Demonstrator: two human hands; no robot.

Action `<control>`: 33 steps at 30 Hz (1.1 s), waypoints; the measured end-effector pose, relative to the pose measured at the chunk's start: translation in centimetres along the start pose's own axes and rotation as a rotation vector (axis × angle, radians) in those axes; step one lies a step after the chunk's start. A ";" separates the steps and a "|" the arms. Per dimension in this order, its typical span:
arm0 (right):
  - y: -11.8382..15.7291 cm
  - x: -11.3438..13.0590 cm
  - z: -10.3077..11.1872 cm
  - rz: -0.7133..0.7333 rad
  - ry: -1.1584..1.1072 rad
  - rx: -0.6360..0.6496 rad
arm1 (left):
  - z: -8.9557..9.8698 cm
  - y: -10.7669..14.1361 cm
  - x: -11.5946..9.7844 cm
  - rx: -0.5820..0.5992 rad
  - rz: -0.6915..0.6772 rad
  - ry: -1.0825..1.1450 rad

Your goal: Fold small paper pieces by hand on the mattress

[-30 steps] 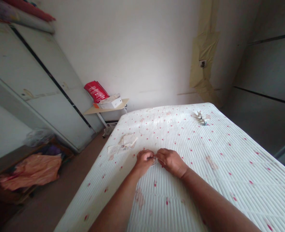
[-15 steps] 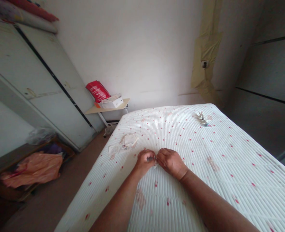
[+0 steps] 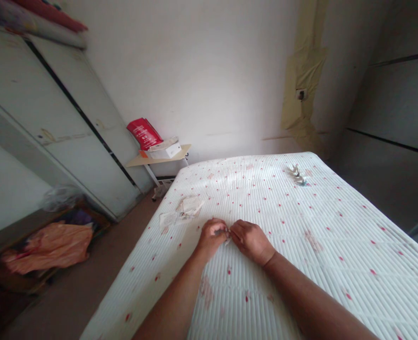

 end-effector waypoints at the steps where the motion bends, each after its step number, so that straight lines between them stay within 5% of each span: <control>1: 0.0 0.1 0.0 0.006 -0.001 0.004 | 0.0 0.0 0.0 -0.007 0.002 0.003; 18: -0.3 0.2 -0.6 0.025 0.087 -0.027 | 0.1 0.1 -0.3 0.012 -0.005 0.004; 26: 0.6 -1.9 1.7 -0.070 -0.183 -0.187 | 0.2 -0.3 0.6 0.082 0.044 0.089; 33: 0.6 -1.7 1.2 -0.081 -0.335 -0.218 | -0.2 -0.3 1.0 0.155 0.067 0.041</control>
Point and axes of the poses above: each hand's wrist, its own y-axis away from the middle knuckle, its own z-axis out of the back of the hand, x = y × z, the point moved 8 cm from there along -y, towards the middle knuckle, and after that the axes turned 13 degrees about z, right-handed, at the moved point
